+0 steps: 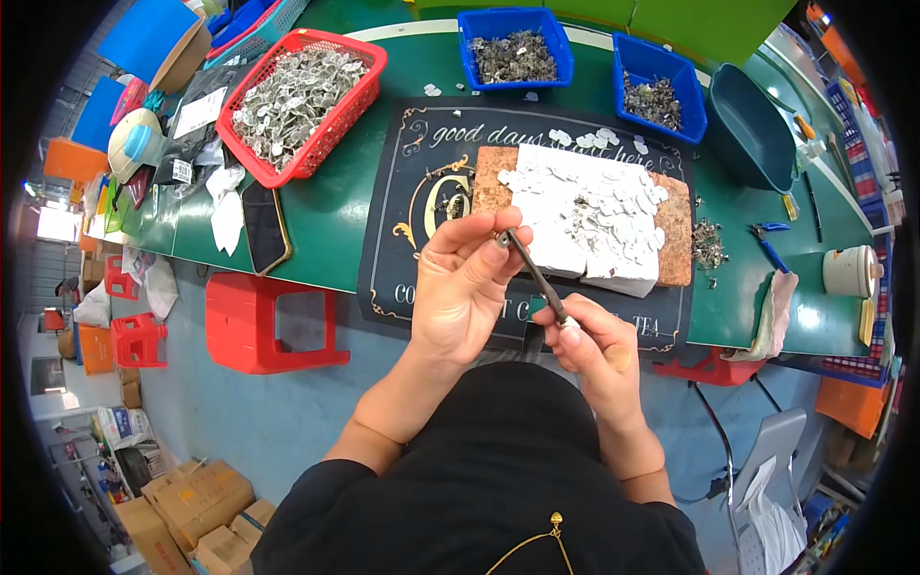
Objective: Assembling and processing small metal components using pliers at a factory workstation.
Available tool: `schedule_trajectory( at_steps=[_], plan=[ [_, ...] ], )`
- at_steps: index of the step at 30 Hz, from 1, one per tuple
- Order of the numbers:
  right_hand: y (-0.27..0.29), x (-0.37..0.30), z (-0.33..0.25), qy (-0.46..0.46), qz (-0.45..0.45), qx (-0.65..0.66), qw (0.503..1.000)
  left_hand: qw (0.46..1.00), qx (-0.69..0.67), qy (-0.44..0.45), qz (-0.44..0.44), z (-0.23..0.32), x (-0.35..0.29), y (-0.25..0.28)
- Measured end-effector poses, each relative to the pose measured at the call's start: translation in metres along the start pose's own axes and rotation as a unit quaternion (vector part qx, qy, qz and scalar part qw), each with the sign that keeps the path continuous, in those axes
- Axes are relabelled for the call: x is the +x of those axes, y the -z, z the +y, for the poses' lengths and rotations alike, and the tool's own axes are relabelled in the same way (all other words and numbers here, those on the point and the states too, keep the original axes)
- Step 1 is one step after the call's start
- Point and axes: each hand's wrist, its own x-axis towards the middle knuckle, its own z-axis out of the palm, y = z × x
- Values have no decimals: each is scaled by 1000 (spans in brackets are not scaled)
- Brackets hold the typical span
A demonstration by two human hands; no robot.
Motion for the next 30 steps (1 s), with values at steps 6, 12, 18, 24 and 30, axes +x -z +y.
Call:
schedule_trajectory(
  at_steps=[6,12,18,24,30],
  plan=[
    [3,0,0,-7,-11,-43,999,999,22,35,15,4,0,-3],
    [3,0,-4,-39,-27,8,999,997,18,70,-20,8,-2,2],
    [7,-2,-3,-96,-47,63,992,997,19,76,-14,8,-4,3],
    [8,-1,-3,-54,-59,-2,997,995,8,94,-14,10,-3,4],
    [-1,0,5,166,17,-326,931,997,27,77,4,4,-3,10]
  ],
)
